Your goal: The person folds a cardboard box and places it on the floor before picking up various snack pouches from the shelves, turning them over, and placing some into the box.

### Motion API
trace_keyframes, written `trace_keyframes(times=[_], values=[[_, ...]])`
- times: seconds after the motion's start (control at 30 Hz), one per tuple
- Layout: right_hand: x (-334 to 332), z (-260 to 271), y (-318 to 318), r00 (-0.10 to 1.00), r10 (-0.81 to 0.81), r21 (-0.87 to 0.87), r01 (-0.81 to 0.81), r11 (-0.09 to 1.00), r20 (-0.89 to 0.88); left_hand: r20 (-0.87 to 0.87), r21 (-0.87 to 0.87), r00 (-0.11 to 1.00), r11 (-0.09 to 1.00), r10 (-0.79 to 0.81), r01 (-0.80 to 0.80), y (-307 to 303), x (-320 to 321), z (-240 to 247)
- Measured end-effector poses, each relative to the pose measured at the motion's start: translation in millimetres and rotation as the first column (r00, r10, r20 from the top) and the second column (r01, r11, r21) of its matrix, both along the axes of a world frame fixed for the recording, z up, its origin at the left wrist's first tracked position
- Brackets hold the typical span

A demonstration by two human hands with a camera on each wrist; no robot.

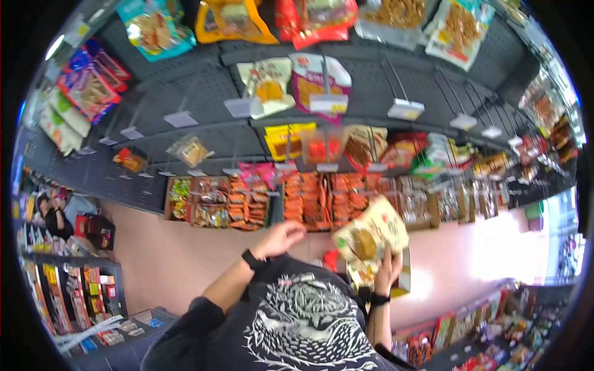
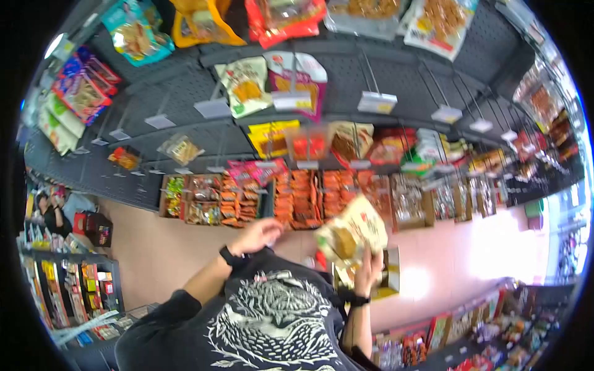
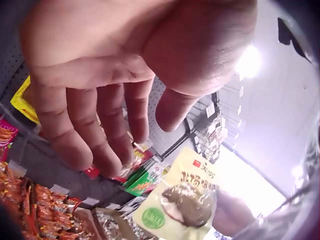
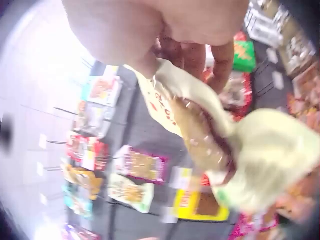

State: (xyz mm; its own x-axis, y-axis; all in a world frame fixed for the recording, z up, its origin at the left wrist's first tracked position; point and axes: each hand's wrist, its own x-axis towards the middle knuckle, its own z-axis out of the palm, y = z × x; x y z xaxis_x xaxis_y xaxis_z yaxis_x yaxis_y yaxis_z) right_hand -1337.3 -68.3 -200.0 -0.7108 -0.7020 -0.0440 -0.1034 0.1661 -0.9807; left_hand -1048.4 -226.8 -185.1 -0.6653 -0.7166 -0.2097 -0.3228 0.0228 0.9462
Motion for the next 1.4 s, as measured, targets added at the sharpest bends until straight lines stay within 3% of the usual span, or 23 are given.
trace_keyframes(times=[0.03,0.1,0.17,0.23,0.3,0.43,0.5,0.57,0.6,0.63,0.67,0.7,0.77,0.83,0.9,0.93,1.07,1.13,1.3,1.4], values=[[15,35,-26,0.990,0.055,-0.139,-0.037,0.990,0.130,0.049,-0.004,0.998,0.999,0.042,-0.041,-18,-2,15],[39,66,-67,0.913,0.240,-0.386,-0.102,0.917,0.329,-0.113,0.071,0.981,0.986,0.157,-0.149,-39,-5,26],[58,80,-98,0.857,0.408,-0.443,-0.247,0.862,0.316,-0.290,0.078,0.950,0.992,0.113,-0.094,-58,-5,41],[94,93,-132,0.847,0.382,-0.513,-0.157,0.844,0.369,-0.481,0.206,0.866,0.978,0.138,-0.042,-69,-1,69],[113,87,-162,0.878,0.356,-0.494,-0.166,0.854,0.320,-0.566,0.549,0.747,0.835,0.349,0.026,-82,13,78],[152,84,-201,0.917,0.288,-0.376,-0.172,0.910,0.277,-0.636,0.295,0.723,0.951,0.270,-0.096,-107,49,71],[174,85,-216,0.958,0.257,-0.344,-0.201,0.917,0.126,-0.605,0.303,0.749,0.948,0.271,-0.098,-124,59,75],[198,93,-228,0.963,0.245,-0.383,-0.186,0.905,0.113,-0.574,0.294,0.776,0.950,0.262,-0.103,-139,69,79],[208,94,-233,0.975,0.062,-0.389,-0.143,0.910,-0.212,-0.572,0.299,0.752,0.937,0.328,-0.181,-145,71,76],[216,98,-237,0.851,-0.135,-0.406,-0.097,0.909,-0.507,-0.570,0.305,0.723,0.918,0.390,-0.254,-150,73,77],[218,104,-236,0.704,-0.109,-0.355,-0.213,0.910,-0.702,-0.580,0.282,0.708,0.914,0.404,-0.290,-154,75,78],[224,110,-237,0.700,-0.118,-0.353,-0.201,0.914,-0.704,-0.582,0.284,0.711,0.918,0.394,-0.277,-157,76,79],[239,121,-243,0.489,0.056,-0.111,-0.306,0.946,-0.870,-0.596,0.226,0.714,0.930,0.367,-0.289,-160,79,88],[244,121,-255,0.512,0.009,-0.154,-0.275,0.949,-0.859,-0.561,0.201,0.744,0.932,0.363,-0.303,-165,77,91],[247,128,-263,0.393,-0.060,-0.131,-0.155,0.979,-0.917,-0.664,0.230,0.656,0.933,0.360,-0.278,-170,70,89],[247,133,-268,0.351,-0.060,-0.118,-0.146,0.982,-0.935,-0.663,0.210,0.666,0.939,0.342,-0.273,-172,70,91],[249,138,-278,0.318,-0.060,-0.105,-0.128,0.986,-0.946,-0.701,0.276,0.625,0.939,0.344,-0.206,-178,67,96],[249,124,-278,0.423,-0.090,-0.179,-0.174,0.968,-0.902,-0.636,0.231,0.704,0.948,0.317,-0.218,-174,69,89],[248,97,-270,0.445,-0.089,-0.179,-0.164,0.970,-0.891,-0.630,0.160,0.725,0.960,0.279,-0.231,-167,68,73],[250,98,-276,0.439,-0.043,-0.129,-0.167,0.977,-0.897,-0.567,0.010,0.784,0.954,0.253,-0.300,-174,67,72]])
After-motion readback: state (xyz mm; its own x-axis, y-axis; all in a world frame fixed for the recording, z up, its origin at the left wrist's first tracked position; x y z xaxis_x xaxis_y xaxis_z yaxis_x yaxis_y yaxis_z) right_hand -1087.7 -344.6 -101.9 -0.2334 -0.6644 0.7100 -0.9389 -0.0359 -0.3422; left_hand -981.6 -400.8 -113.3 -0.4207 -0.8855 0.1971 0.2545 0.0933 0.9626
